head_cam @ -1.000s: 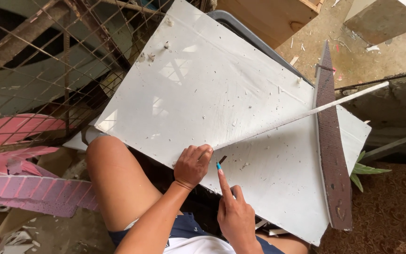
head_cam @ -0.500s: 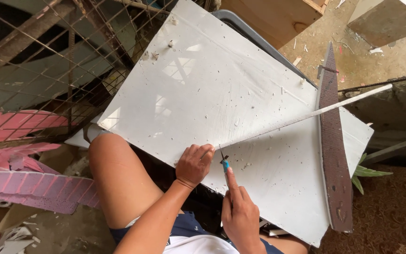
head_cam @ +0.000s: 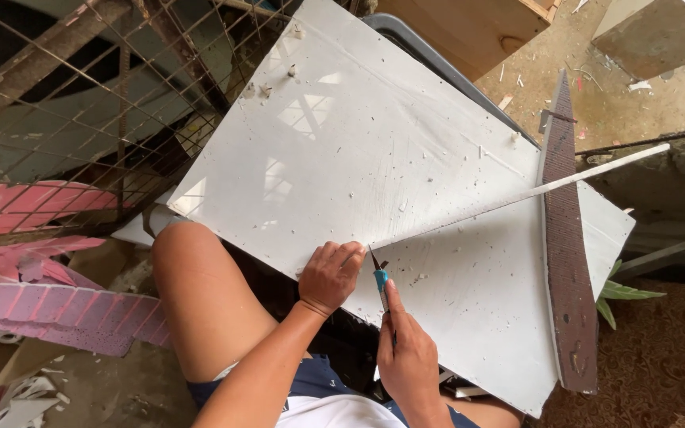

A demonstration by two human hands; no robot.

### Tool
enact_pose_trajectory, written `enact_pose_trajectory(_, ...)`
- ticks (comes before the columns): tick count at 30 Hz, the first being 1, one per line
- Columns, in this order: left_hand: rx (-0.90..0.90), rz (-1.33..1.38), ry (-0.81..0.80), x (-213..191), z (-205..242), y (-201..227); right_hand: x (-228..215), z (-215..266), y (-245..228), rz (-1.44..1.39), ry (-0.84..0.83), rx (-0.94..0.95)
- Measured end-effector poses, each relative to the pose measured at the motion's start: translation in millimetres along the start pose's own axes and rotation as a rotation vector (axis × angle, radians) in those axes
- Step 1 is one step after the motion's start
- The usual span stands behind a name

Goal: Cutting a white foam board using a utility knife by making multiple scoring passes.

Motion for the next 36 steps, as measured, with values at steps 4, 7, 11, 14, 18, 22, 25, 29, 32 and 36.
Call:
enact_pose_trajectory(4,0.004,0.004,-0.011,-1.4,-0.1,0.2,-1.5,-2.7,-3.7,0.005,-0.027,0.018)
enact_pose_trajectory(7,0.009,0.001,-0.013,0.5,1.1,-0.5,-4.2,-7.8,-5.2,-0.035,-0.071,0.065)
enact_pose_trajectory(11,0.01,0.014,-0.021,1.5,3.4,-0.3,-9.0,-14.4,-7.0,-0.114,-0.149,0.173)
enact_pose_trajectory(14,0.016,0.019,-0.024,1.2,2.2,-0.9,-12.0,-21.0,-7.9,-0.211,-0.208,0.253)
enact_pose_trajectory(18,0.008,0.043,-0.028,0.9,2.6,-1.3,-10.7,-26.8,-3.2,-0.387,-0.303,0.387)
enact_pose_trajectory(22,-0.011,0.05,-0.016,-0.3,0.6,1.1,-2.5,-30.1,13.9,-0.785,-0.396,0.543)
enact_pose_trajectory(25,-0.059,0.071,0.015,-2.8,-3.0,0.4,2.5,-29.7,20.7,-1.088,-0.395,0.49)
enact_pose_trajectory(29,-0.055,0.034,0.028,-6.1,-6.9,1.8,0.0,-23.5,17.3,-0.553,-0.145,0.231)
enact_pose_trajectory(32,-0.029,0.029,0.032,-9.0,-7.2,1.8,0.4,-20.8,15.8,-0.412,-0.09,0.147)
enact_pose_trajectory(36,-0.027,0.029,0.006,-12.0,-9.3,2.0,5.6,-18.5,20.9,-0.326,-0.048,0.104)
Point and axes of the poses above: each hand's wrist, its own z-axis away from the middle knuckle, its own x-axis out of the palm, y = z × x, the point moved 1 cm from there along -z, towards the middle knuckle, and after that the axes turned 10 degrees about x, right-handed, at the moved point
